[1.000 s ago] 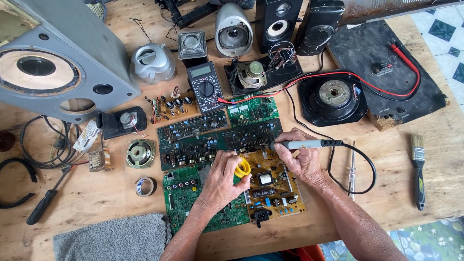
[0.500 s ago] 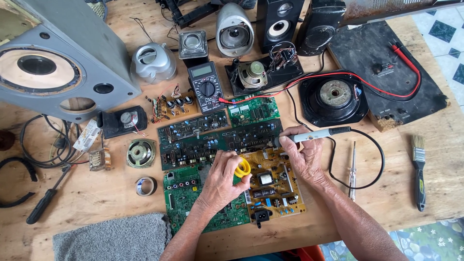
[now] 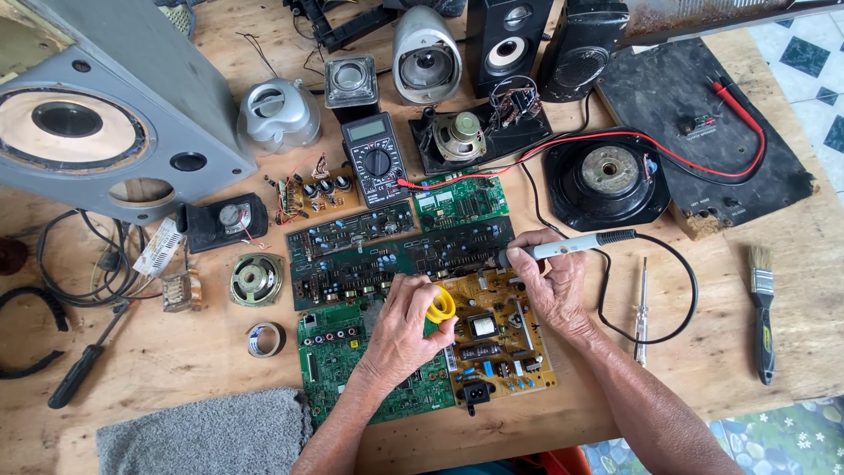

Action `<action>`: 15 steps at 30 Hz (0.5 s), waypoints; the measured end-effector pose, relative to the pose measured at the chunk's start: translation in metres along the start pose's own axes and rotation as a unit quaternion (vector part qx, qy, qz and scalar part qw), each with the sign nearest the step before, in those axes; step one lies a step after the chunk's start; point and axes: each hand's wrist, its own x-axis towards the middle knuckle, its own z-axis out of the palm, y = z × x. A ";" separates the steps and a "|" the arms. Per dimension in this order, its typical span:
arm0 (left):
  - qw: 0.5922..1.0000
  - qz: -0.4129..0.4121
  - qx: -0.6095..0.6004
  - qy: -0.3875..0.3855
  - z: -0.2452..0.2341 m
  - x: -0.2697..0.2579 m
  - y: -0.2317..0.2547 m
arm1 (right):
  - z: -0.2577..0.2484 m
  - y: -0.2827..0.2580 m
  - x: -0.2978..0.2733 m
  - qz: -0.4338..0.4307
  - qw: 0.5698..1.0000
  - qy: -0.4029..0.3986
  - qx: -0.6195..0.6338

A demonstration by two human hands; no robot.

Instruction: The person uses a soldering iron to apply solder to a green circuit board while holding a roll of solder wire. The workspace is cluttered with various electronic components, including speakers and a multimeter.

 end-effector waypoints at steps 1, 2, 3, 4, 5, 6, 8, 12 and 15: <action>1.000 -0.002 0.005 -0.001 -0.001 0.000 0.000 | 0.000 0.000 -0.001 -0.006 1.000 0.005 -0.002; 1.000 -0.004 0.010 -0.002 -0.002 0.001 0.001 | 0.001 -0.001 -0.001 -0.013 1.000 0.009 -0.003; 1.000 -0.004 0.010 -0.001 -0.003 -0.001 -0.002 | 0.001 0.000 -0.002 -0.014 1.000 0.008 -0.003; 1.000 -0.009 0.011 0.004 -0.003 -0.003 -0.005 | 0.001 0.001 -0.003 -0.010 1.000 0.008 0.009; 1.000 -0.014 0.012 0.010 -0.003 -0.004 -0.008 | 0.001 0.001 -0.004 -0.005 1.000 0.008 0.021; 1.000 -0.014 0.012 0.010 -0.007 -0.001 -0.006 | 0.002 -0.002 -0.003 -0.006 1.000 0.008 0.021; 0.999 -0.023 0.022 0.013 -0.015 0.005 -0.002 | 0.004 -0.007 -0.002 0.004 0.998 0.021 0.059; 0.999 -0.036 0.037 0.012 -0.014 -0.001 -0.013 | 0.006 -0.007 -0.004 -0.006 0.998 0.011 0.059; 0.998 -0.025 0.059 0.008 -0.014 0.000 -0.011 | 0.010 0.001 -0.007 -0.011 0.997 -0.002 0.074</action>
